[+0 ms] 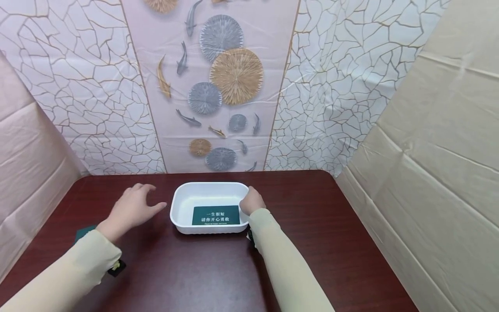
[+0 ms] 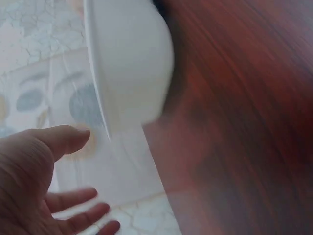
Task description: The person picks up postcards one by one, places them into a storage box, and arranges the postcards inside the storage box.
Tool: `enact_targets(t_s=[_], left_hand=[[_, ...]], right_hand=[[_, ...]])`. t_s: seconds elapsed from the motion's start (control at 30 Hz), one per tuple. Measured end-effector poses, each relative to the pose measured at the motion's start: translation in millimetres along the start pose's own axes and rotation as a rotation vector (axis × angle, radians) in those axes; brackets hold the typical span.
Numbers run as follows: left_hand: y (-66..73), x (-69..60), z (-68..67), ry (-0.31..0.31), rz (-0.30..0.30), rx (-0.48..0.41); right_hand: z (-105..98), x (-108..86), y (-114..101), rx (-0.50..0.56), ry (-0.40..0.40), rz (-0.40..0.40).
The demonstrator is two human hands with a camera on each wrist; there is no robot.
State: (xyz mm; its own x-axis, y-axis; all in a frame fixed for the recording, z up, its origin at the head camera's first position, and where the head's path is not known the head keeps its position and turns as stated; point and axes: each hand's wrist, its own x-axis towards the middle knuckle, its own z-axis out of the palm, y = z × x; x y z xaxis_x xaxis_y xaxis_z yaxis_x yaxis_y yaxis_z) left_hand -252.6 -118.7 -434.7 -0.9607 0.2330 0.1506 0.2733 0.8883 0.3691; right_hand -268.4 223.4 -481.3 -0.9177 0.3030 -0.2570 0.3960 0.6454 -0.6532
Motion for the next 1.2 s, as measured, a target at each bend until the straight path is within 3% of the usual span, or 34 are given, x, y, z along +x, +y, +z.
enact_targets(t_s=[0.1, 0.3, 0.67, 0.87, 1.2], left_hand=[[-19.1, -9.9, -4.0, -0.02, -0.065, 0.036], [-55.5, -29.5, -5.2, -0.13, -0.138, 0.073], [-108.5, -59.7, -16.2, -0.214, -0.227, 0.115], [-120.6, -65.7, -24.9, -0.288, -0.312, 0.123], [-120.9, -63.6, -27.1, -0.42, -0.472, 0.129]], right_hand=[[-0.9, 0.0, -1.4, 0.0, -0.009, 0.004], [-1.5, 0.7, -0.8, 0.004, -0.012, 0.005], [-0.7, 4.6, 2.0, -0.001, -0.005, -0.029], [-0.8, 4.9, 2.3, -0.012, -0.008, -0.03], [-1.5, -0.6, -0.2, -0.008, -0.018, -0.027]])
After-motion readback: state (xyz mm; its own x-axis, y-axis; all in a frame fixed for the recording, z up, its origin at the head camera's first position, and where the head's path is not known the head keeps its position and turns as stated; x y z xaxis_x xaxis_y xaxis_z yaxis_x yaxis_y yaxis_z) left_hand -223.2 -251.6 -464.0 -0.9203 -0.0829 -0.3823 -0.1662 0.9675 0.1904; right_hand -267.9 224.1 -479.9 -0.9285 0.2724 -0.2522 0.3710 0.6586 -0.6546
